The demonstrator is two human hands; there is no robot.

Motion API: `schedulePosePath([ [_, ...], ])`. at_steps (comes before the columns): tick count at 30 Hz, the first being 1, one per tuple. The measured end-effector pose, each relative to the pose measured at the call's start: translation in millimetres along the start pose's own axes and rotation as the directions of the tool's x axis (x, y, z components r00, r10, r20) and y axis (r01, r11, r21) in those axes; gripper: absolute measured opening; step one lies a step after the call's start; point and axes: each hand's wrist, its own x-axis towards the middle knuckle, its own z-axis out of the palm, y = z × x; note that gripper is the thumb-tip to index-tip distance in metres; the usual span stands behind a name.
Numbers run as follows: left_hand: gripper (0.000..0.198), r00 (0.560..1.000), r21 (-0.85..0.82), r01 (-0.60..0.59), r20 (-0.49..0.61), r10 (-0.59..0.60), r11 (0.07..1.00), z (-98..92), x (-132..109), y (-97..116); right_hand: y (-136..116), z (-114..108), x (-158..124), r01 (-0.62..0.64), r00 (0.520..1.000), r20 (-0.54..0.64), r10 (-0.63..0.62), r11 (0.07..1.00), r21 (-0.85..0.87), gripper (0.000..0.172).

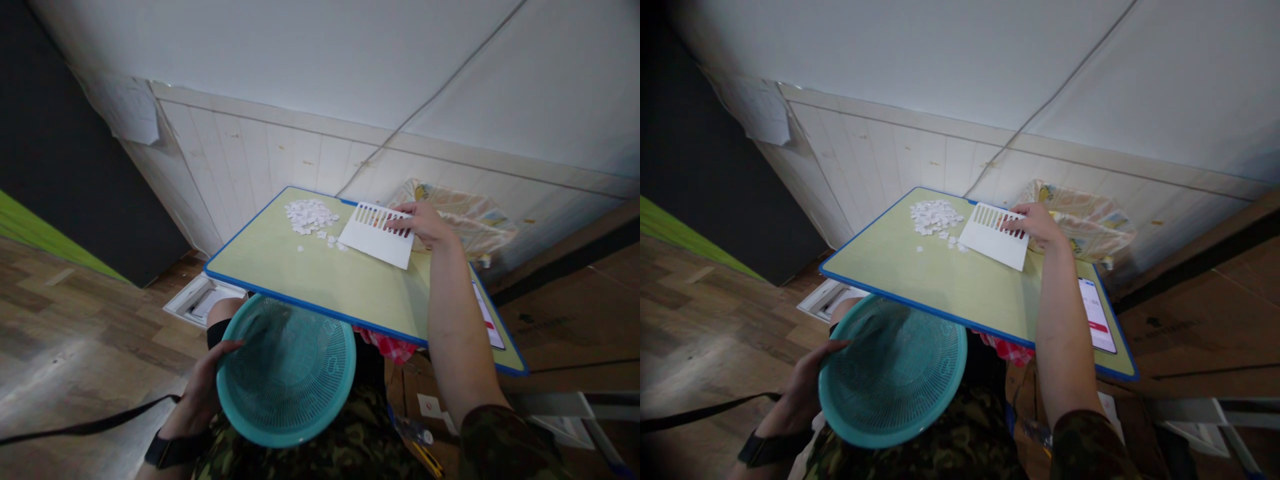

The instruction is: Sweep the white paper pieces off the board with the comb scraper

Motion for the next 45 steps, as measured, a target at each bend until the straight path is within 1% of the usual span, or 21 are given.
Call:
schedulePosePath([
  [2,0.01,1.0,0.006,-0.003,-0.003,0.003,1.0,-0.8,0.4,-0.4,-1.9,1.2,-0.8,-0.013,1.0,-0.004,0.013,1.0,-0.025,0.05],
  [4,0.01,1.0,0.01,-0.003,-0.003,0.003,1.0,-1.1,0.4,-0.7,-4.2,3.2,-1.7,-0.005,0.999,0.032,0.006,0.999,-0.039,0.048],
  [7,0.011,1.0,0.01,-0.002,0.001,0.002,1.0,-0.1,-0.6,-0.4,-7.1,5.2,-3.0,0.025,0.998,0.063,-0.025,1.0,-0.003,0.046],
  [10,0.012,1.0,0.009,0.004,0.003,-0.004,1.0,1.6,-2.0,0.5,-8.0,4.0,-3.8,0.016,0.999,0.046,-0.016,1.0,0.021,0.049],
  [14,0.012,1.0,0.002,0.001,0.001,-0.001,1.0,3.0,-2.7,1.8,-7.3,0.6,-4.5,-0.007,0.998,0.07,0.009,0.999,-0.035,0.051],
  [18,0.011,1.0,-0.016,0.009,-0.006,-0.009,1.0,4.0,-3.4,2.3,-9.5,3.1,-4.6,0.035,0.998,0.046,-0.036,0.999,0.004,0.048],
  [21,0.015,0.999,-0.023,0.034,-0.001,-0.034,0.999,5.3,-5.4,2.8,-14.1,9.8,-4.1,0.068,0.996,0.053,-0.067,0.998,-0.019,0.044],
  [24,0.019,0.999,-0.015,0.04,-0.012,-0.04,0.999,6.3,-6.9,3.2,-18.6,15.8,-4.1,0.066,0.993,0.098,-0.06,0.996,-0.057,0.044],
  [27,0.024,0.999,-0.005,0.029,-0.031,-0.029,1.0,6.3,-6.8,3.2,-21.1,18.0,-4.8,0.056,0.988,0.143,-0.052,0.998,-0.024,0.045],
  [29,0.025,0.999,0.0,0.031,-0.041,-0.031,1.0,5.8,-6.5,3.1,-21.9,18.4,-5.4,0.047,0.99,0.133,-0.046,0.999,-0.005,0.047],
  [32,0.024,0.998,-0.004,0.047,-0.04,-0.047,0.999,5.0,-6.5,3.0,-22.5,19.3,-6.7,0.041,0.993,0.113,-0.04,0.999,-0.008,0.046],
  [35,0.019,0.999,-0.02,0.035,-0.024,-0.035,0.999,4.5,-6.1,2.8,-22.6,20.7,-7.8,0.048,0.987,0.151,-0.049,0.999,0.013,0.043],
  [37,0.015,0.999,-0.011,0.03,-0.027,-0.03,0.999,4.3,-5.6,2.4,-22.4,21.3,-7.7,0.048,0.986,0.158,-0.052,0.998,0.026,0.044],
  [39,0.014,0.999,0.001,0.031,-0.035,-0.031,1.0,4.3,-5.0,2.0,-22.3,21.6,-7.0,0.045,0.989,0.141,-0.048,0.999,0.025,0.046],
  [43,0.022,1.0,-0.008,0.014,-0.018,-0.014,1.0,5.0,-5.0,1.9,-22.8,21.9,-6.0,0.052,0.986,0.158,-0.052,0.999,0.007,0.046],
  [45,0.024,1.0,0.001,0.014,-0.026,-0.014,1.0,5.3,-5.5,2.1,-23.2,22.1,-6.4,0.059,0.985,0.164,-0.059,0.998,0.006,0.045],
])
